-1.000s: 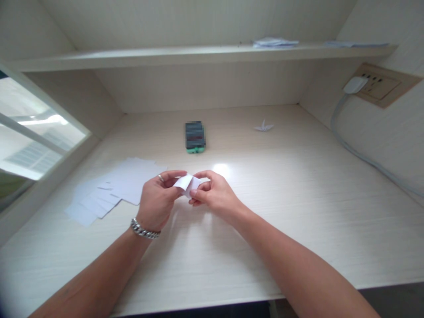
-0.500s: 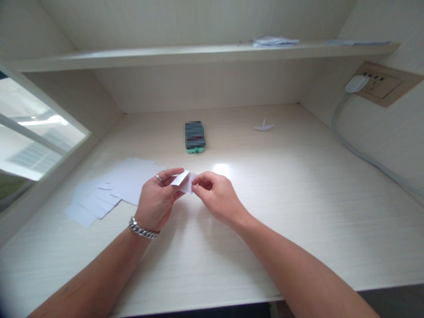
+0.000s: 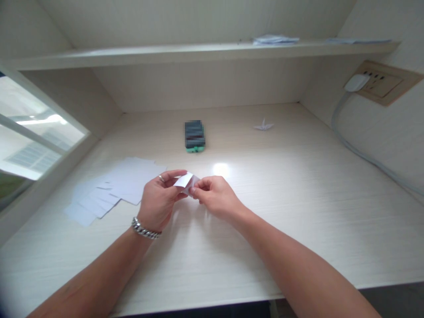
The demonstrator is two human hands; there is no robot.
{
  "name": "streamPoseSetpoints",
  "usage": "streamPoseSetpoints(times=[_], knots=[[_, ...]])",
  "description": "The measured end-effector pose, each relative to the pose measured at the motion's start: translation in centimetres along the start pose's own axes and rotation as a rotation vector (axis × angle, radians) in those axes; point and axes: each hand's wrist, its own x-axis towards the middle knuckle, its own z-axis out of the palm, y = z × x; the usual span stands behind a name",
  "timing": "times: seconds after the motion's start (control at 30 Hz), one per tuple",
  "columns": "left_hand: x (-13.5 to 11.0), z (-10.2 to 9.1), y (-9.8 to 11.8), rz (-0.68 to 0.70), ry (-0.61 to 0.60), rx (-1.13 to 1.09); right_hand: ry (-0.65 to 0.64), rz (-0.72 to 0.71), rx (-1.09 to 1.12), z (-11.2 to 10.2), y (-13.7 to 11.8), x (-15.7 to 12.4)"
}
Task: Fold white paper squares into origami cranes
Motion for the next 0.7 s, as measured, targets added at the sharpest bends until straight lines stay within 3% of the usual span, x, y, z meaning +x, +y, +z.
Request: streamPoseSetpoints(times=[0.2,0.7], knots=[[0.06,-0.05,-0.12,0.018,-0.013,-0.003,-0.032,-0.006,0.057,0.12,0.06,0.1],[-0.16,0.13,0.09,0.035,0.014,0.035,-0.058,-0.099,-0.06,0.02,0.08,0.19]])
